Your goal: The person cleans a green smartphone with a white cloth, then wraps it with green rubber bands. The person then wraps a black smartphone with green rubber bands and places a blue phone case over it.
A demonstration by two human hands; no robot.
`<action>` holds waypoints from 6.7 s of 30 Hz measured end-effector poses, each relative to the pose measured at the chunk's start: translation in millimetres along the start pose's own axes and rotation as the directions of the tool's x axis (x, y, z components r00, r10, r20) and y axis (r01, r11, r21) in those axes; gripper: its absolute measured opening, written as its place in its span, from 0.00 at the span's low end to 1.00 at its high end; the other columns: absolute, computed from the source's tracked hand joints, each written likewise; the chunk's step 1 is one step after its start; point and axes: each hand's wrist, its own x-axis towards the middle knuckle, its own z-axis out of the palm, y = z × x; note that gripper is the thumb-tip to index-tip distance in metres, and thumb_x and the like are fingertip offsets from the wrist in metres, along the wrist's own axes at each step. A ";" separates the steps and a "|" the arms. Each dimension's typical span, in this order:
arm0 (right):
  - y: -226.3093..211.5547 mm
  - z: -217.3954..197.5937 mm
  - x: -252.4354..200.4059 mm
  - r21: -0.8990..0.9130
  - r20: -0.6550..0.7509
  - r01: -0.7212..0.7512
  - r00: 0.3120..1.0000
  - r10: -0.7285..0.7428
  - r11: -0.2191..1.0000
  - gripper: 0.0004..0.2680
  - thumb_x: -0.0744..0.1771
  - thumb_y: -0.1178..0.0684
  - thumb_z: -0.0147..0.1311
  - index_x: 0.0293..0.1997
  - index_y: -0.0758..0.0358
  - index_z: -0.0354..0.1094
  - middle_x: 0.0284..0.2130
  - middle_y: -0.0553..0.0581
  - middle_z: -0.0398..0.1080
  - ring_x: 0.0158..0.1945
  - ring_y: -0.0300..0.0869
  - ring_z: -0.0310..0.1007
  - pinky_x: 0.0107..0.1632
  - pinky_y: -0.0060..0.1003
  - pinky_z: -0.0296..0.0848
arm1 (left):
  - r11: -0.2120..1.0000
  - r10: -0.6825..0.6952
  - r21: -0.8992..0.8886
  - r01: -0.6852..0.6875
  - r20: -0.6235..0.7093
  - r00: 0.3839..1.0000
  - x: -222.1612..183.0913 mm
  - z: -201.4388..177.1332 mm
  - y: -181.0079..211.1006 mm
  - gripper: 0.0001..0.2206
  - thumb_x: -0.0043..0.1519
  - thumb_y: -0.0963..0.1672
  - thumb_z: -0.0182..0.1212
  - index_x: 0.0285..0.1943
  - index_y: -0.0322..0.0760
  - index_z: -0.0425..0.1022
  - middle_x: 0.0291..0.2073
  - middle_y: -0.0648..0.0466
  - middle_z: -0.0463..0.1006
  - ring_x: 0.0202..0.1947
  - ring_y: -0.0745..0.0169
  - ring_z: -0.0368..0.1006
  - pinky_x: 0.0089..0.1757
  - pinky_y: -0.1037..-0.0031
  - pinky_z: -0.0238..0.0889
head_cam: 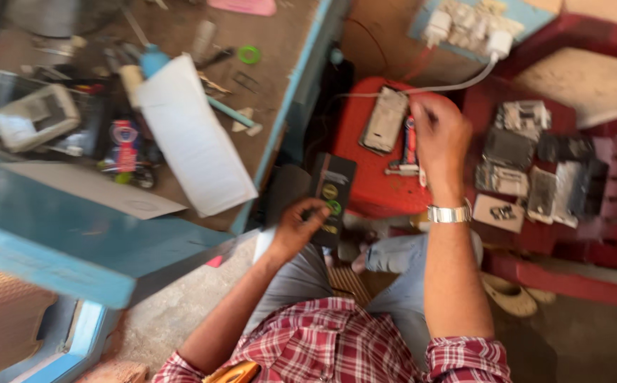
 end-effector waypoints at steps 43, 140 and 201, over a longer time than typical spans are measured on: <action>-85.1 -16.8 -160.9 0.139 -0.031 0.076 0.997 -0.073 0.987 0.08 0.65 0.62 0.63 0.47 0.66 0.72 0.40 0.57 0.75 0.38 0.47 0.77 0.39 0.38 0.75 | 0.981 0.139 0.132 -0.144 0.044 0.989 -2.1 58.2 59.2 0.09 0.66 0.44 0.63 0.48 0.32 0.82 0.40 0.50 0.77 0.41 0.63 0.73 0.44 0.72 0.67; -78.7 -42.9 -192.7 0.738 0.556 -0.653 0.731 0.396 0.170 0.14 0.71 0.49 0.46 0.56 0.69 0.70 0.42 0.59 0.78 0.39 0.45 0.81 0.35 0.37 0.81 | 0.913 0.091 -0.403 -0.056 0.069 0.993 -1.5 73.6 158.9 0.15 0.66 0.43 0.64 0.60 0.34 0.73 0.47 0.56 0.80 0.44 0.72 0.74 0.46 0.76 0.70; -30.1 -33.2 -130.5 0.777 0.538 -0.629 0.679 0.500 0.018 0.06 0.67 0.54 0.60 0.44 0.64 0.75 0.36 0.50 0.76 0.36 0.32 0.72 0.31 0.25 0.67 | 0.958 0.204 0.218 -0.187 -0.056 0.977 21.1 61.5 89.6 0.07 0.62 0.44 0.68 0.41 0.34 0.82 0.35 0.54 0.82 0.37 0.70 0.75 0.40 0.77 0.69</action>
